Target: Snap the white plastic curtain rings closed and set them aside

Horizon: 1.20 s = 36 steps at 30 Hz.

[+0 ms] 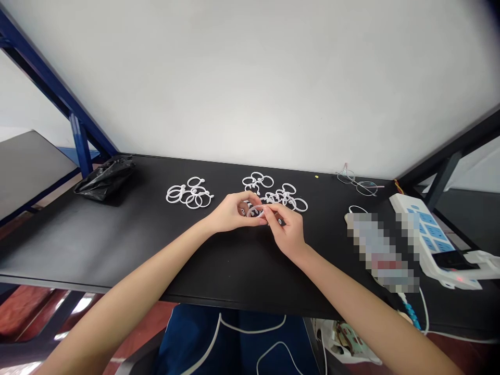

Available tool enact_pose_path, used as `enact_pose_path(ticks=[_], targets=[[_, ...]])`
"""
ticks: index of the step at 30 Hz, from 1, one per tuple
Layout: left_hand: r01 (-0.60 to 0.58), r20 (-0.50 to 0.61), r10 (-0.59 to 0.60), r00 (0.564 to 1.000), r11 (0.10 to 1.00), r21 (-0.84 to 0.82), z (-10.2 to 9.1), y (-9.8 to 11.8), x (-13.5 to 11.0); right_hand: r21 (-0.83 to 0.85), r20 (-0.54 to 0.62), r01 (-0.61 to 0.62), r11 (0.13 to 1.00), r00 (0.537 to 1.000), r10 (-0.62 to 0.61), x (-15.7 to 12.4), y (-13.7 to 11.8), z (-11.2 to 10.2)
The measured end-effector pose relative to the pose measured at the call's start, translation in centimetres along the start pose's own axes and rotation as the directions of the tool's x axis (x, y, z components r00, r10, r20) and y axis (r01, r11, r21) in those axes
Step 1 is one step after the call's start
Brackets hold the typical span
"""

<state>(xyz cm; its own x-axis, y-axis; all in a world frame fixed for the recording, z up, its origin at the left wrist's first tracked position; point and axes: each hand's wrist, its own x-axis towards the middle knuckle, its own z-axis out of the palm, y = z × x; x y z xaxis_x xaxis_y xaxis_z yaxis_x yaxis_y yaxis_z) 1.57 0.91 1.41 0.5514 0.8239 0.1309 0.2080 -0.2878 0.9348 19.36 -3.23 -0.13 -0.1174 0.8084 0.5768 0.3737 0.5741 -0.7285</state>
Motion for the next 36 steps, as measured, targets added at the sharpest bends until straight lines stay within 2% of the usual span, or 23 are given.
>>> enact_pose_path(ticks=[18,21,27,31,36], targets=[[0.054,0.107,-0.046,0.993,0.995,-0.079,0.75,-0.35,-0.38,-0.034,-0.001,0.022,0.999,1.0,-0.022,-0.15,0.17,0.07],[0.062,0.106,-0.049,0.993,0.99,-0.129,0.82,-0.43,-0.3,-0.019,-0.009,0.025,1.0,1.0,-0.025,-0.16,0.19,0.07],[0.087,0.173,-0.045,0.984,0.965,-0.247,0.61,0.09,-0.12,0.013,-0.006,0.037,0.999,0.999,-0.037,-0.21,0.14,0.05],[0.102,0.177,-0.057,0.983,0.961,-0.257,0.59,0.17,-0.07,-0.003,-0.022,0.039,0.999,0.999,-0.039,-0.16,0.09,0.0],[0.055,0.132,-0.021,0.991,0.963,-0.263,0.77,-0.03,0.05,0.002,-0.009,0.028,1.0,1.0,-0.028,-0.19,0.13,-0.04]])
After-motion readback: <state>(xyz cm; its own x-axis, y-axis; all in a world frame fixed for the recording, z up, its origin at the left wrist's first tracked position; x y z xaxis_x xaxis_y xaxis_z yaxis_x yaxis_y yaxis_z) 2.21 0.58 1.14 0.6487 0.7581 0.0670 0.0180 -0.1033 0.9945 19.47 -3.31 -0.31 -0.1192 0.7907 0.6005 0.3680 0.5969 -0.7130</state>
